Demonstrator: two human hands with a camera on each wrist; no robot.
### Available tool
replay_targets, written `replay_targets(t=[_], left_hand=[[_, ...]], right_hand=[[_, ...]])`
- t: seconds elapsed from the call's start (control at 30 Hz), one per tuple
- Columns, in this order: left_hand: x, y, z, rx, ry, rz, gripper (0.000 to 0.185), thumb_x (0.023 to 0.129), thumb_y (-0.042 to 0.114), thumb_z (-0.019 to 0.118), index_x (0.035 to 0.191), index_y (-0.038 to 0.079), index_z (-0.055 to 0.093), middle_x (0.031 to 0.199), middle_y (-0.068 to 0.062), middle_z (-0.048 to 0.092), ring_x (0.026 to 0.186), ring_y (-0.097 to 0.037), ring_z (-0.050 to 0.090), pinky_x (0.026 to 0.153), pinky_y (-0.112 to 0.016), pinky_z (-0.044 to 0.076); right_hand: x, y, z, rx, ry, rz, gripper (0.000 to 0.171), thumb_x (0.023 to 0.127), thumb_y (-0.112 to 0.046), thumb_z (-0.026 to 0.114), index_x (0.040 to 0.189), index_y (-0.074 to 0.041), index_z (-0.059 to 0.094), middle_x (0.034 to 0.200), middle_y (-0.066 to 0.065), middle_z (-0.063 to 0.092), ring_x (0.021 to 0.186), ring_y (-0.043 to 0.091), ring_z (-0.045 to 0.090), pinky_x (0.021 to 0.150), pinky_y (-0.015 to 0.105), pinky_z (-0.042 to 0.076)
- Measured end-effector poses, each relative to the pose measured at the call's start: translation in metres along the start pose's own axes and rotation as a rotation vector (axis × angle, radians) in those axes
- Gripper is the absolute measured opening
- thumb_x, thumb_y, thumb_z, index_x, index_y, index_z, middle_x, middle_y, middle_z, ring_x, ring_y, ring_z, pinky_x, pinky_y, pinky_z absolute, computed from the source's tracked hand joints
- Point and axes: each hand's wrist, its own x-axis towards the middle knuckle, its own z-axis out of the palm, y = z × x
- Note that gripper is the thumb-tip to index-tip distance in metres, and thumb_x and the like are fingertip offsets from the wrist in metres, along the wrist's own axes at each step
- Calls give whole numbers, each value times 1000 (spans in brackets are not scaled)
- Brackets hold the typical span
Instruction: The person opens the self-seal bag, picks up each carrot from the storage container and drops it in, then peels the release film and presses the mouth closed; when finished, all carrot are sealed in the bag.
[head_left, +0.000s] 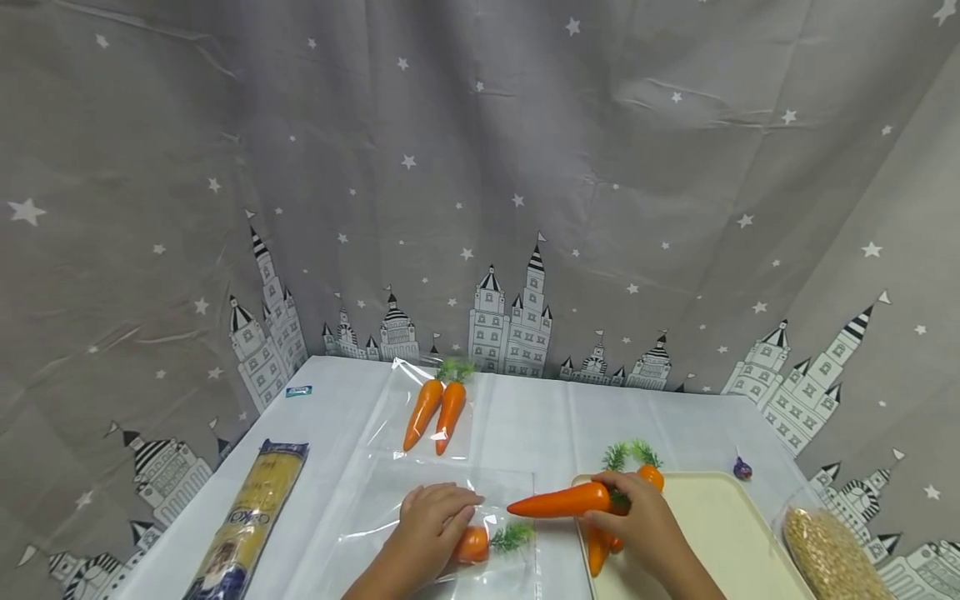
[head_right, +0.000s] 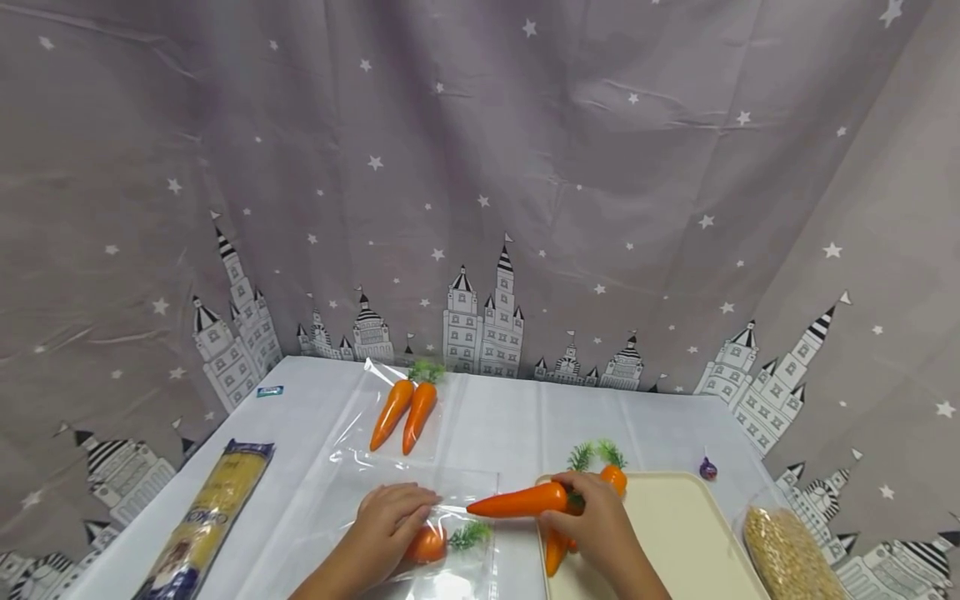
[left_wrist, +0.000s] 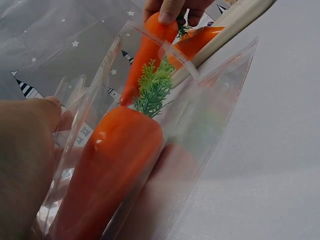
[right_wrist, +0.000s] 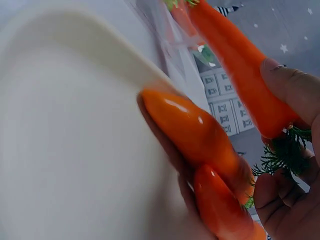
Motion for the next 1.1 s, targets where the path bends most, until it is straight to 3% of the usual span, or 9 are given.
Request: replay_targets(t=[0.27,0.53,0.8,1.1], left_hand=[[0,0,0,-23,12,7,21,107,32,60,119,30,77,123,16,72,129,-23,60,112,-77,25],[-1,0,-1,-7,2,8,22,107,34,59,120,32,77,125,15,71,130,-24,59,113,-77,24],[0,0,1,-14,22,14,20,107,38,59,117,43,76,120,22,70,127,-20,60,113,-77,24],[0,0,0,-1,11,21,22,107,41,57,120,40,76,122,20,71,127,-20,61,113,-76,26]], right_hand=[[2,-11,13,-18,4,-37,47,77,-38,93,119,-29,75,131,-1,70,130,30,58,114,64,40],[2,-24,23,-52,43,-94,50,75,-35,95,119,-23,76,124,-4,72,123,29,59,109,62,44],[1,-39,32,-79,46,-151,51,75,-35,95,119,-21,76,121,-3,73,124,29,59,110,61,44],[4,-50,43,-94,17,-145,51,74,-42,94,117,-22,76,115,-6,73,113,21,61,105,56,50]])
